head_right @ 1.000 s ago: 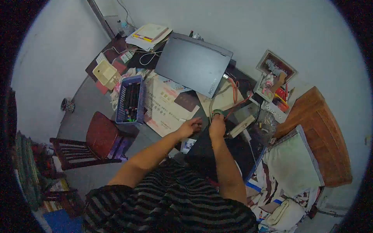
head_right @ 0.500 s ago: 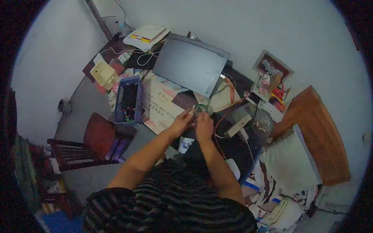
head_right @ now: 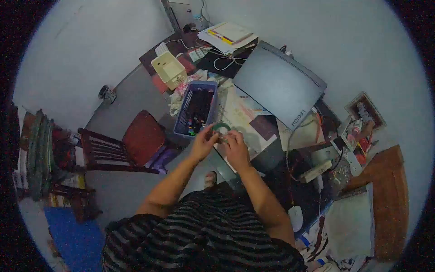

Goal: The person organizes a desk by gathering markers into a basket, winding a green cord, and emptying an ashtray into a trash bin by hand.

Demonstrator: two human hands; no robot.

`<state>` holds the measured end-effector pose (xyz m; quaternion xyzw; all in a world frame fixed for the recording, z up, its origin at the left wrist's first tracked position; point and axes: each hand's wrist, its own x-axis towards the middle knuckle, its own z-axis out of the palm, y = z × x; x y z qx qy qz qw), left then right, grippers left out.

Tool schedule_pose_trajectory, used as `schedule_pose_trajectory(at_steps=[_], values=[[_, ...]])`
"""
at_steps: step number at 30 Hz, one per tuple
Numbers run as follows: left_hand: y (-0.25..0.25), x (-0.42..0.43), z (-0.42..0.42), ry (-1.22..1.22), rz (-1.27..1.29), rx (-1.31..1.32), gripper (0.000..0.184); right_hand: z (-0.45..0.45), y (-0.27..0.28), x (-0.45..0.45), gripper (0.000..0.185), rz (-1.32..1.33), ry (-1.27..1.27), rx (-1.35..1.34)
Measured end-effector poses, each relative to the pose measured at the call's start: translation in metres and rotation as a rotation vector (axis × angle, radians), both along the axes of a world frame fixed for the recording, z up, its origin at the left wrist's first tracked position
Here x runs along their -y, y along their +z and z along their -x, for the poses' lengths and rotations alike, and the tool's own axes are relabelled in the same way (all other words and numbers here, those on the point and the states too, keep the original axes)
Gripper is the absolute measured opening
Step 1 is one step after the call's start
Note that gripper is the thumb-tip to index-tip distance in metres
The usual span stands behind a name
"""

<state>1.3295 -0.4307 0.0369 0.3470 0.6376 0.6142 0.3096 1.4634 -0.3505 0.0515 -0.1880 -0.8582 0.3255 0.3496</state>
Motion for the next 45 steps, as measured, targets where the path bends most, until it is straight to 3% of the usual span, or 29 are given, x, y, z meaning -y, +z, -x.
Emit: schedule_pose_trajectory(at_steps=[2, 3, 5, 8, 12, 17, 21, 27, 30, 31, 34, 35, 38, 45], values=[[0.009, 0.016, 0.029, 0.056, -0.105, 0.042, 0.033, 0.023, 0.009, 0.005, 0.026, -0.004, 0.017, -0.069], [0.011, 0.023, 0.047, 0.074, -0.031, -0.142, 0.033, 0.034, 0.012, 0.008, 0.027, 0.147, 0.019, 0.012], [0.011, 0.034, 0.076, 0.107, 0.118, -0.509, 0.033, 0.06, 0.009, 0.011, 0.027, -0.007, -0.045, 0.036], [0.019, 0.037, 0.093, 0.06, 0.168, -0.772, 0.037, 0.092, -0.006, 0.014, 0.025, -0.07, -0.08, 0.1], [0.006, 0.028, 0.103, -0.093, 0.298, -0.72, 0.035, 0.115, -0.016, 0.021, 0.023, -0.11, -0.13, 0.275], [0.01, 0.018, 0.105, -0.325, 0.281, -0.721, 0.029, 0.122, -0.028, 0.025, 0.029, -0.058, -0.177, 0.195], [0.004, 0.021, 0.11, -0.151, 0.221, -0.96, 0.028, 0.126, -0.02, 0.036, 0.036, 0.072, -0.306, 0.153], [0.009, 0.019, 0.12, -0.413, 0.317, -0.963, 0.027, 0.131, -0.041, 0.031, 0.041, 0.135, -0.269, 0.248], [0.004, 0.014, 0.118, -0.345, 0.334, -1.06, 0.025, 0.125, -0.023, 0.026, 0.043, 0.188, -0.208, 0.346], [0.005, 0.013, 0.116, -0.297, 0.314, -1.058, 0.025, 0.12, -0.015, 0.026, 0.043, 0.224, -0.18, 0.384], [0.014, 0.01, 0.105, -0.158, 0.252, -1.046, 0.026, 0.106, -0.024, 0.021, 0.043, 0.089, -0.197, 0.085], [0.016, 0.008, 0.096, -0.079, 0.14, -1.083, 0.025, 0.098, -0.025, 0.018, 0.041, 0.18, -0.183, 0.09], [0.038, -0.004, 0.058, -0.074, -0.03, -1.038, 0.025, 0.064, -0.009, 0.015, 0.038, 0.297, -0.199, 0.13], [0.021, -0.038, -0.033, -0.313, -0.163, -0.894, 0.029, -0.031, -0.02, -0.008, 0.029, 0.31, -0.317, 0.004]])
